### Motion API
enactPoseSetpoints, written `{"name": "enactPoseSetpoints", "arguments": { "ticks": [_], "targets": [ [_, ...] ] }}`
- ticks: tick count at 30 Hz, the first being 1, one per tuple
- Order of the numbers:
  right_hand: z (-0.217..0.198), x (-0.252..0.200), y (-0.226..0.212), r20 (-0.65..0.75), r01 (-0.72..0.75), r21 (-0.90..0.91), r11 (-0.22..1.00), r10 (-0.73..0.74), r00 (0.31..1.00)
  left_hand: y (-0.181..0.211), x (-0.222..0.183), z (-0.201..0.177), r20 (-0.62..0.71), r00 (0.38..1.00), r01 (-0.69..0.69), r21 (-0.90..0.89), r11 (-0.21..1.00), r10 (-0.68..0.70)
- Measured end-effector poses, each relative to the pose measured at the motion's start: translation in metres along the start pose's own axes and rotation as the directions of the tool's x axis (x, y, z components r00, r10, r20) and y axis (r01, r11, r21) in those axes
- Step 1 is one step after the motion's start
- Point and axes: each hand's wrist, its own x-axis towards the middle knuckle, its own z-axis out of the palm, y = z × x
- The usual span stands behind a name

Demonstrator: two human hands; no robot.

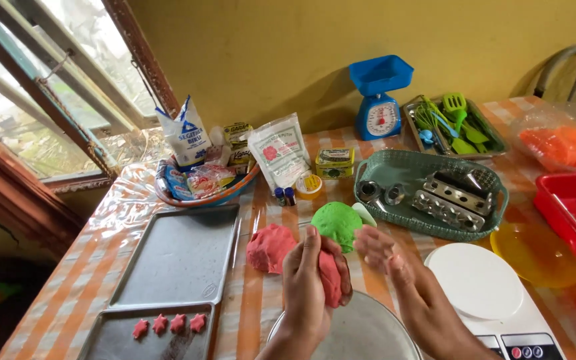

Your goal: Using a star-shaped cookie cutter to create shapes from pink dough and placing them on a baking tray in organized rows.

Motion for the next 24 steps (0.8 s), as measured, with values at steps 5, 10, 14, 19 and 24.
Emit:
{"name": "enactPoseSetpoints", "arguments": {
  "ticks": [5, 10, 14, 19, 24],
  "targets": [
    [-0.062, 0.023, -0.046, 0.055, 0.096, -0.848, 0.522, -0.094, 0.994, 0.002, 0.005, 0.004, -0.212, 0.911, 0.277, -0.322, 0.906, -0.354],
    [-0.147, 0.049, -0.037, -0.352, -0.460, -0.862, 0.214, 0.402, 0.845, 0.044, 0.002, 0.034, -0.276, 0.886, 0.212, -0.476, 0.853, -0.374],
    [-0.185, 0.071, 0.006, -0.367, -0.497, -0.865, 0.063, 0.596, 0.714, 0.056, 0.001, 0.041, -0.311, 0.834, 0.283, -0.467, 0.838, -0.455],
    [-0.206, 0.083, 0.049, -0.422, -0.545, -0.838, 0.040, 0.585, 0.693, 0.052, 0.003, 0.036, -0.301, 0.842, 0.274, -0.478, 0.834, -0.448],
    [-0.197, 0.079, 0.024, -0.423, -0.522, -0.853, 0.003, 0.581, 0.695, 0.053, 0.005, 0.030, -0.289, 0.843, 0.277, -0.492, 0.826, -0.454]
  ]
}}
